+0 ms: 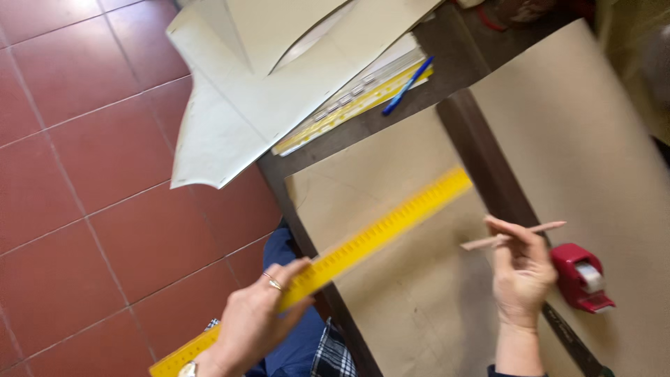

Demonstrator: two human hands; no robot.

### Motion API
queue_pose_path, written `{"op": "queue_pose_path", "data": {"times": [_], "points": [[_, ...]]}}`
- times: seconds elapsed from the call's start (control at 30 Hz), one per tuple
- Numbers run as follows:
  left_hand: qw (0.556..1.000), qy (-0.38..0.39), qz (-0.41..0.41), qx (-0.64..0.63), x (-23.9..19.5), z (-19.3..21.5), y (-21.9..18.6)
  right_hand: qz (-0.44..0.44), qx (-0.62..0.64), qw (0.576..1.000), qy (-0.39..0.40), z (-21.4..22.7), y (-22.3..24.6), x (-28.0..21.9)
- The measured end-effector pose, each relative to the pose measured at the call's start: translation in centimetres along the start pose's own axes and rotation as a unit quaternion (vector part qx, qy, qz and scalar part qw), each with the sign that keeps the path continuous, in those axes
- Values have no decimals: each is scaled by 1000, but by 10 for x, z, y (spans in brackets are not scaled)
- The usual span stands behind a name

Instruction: The person uses a yellow ruler and a pencil to draw straight lines and mark measurements on a large sheet of brown paper. They repeatedly reposition the ruler to create a pattern of intersecting lines and curves on the paper surface.

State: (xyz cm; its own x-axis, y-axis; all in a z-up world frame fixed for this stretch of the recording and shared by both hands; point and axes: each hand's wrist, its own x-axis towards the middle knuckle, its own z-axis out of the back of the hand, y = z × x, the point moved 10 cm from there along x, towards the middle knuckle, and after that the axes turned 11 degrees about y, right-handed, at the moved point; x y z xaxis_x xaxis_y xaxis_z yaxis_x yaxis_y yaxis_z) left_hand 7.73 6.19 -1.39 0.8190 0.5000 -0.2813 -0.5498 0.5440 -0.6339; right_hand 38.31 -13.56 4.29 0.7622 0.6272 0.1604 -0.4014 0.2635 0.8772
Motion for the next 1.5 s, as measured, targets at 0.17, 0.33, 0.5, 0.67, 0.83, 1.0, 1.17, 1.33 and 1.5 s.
{"op": "queue_pose_path", "data": {"times": [0.17, 0.33, 0.5, 0.67, 0.83, 1.0, 1.17, 1.33, 1.5], "points": [[995, 98, -16, 23, -14, -37, -3, 72, 9, 997, 27, -17, 10, -2], [993, 112, -14, 37, -13, -48, 1, 86, -109, 989, 55, -37, 0, -1], [994, 21, -39, 103, -4, -51, 6, 107, -187, 972, 93, -51, -4, 8], [989, 34, -13, 142, 1, -61, 13, 117, -203, 963, 133, -61, -10, 7], [987, 45, 8, 152, 2, -65, 16, 92, -212, 960, 161, -66, -17, 9], [982, 74, 49, 170, 2, -72, 25, 90, -220, 956, 169, -66, -24, 9], [987, 45, 35, 152, 1, -62, 16, 95, -224, 955, 172, -68, -21, 10], [992, -45, -23, 115, -3, -43, -2, 137, -212, 956, 152, -68, -7, 12], [988, -75, -106, 88, -9, -39, -19, 129, -211, 956, 157, -66, -12, 9]]}}
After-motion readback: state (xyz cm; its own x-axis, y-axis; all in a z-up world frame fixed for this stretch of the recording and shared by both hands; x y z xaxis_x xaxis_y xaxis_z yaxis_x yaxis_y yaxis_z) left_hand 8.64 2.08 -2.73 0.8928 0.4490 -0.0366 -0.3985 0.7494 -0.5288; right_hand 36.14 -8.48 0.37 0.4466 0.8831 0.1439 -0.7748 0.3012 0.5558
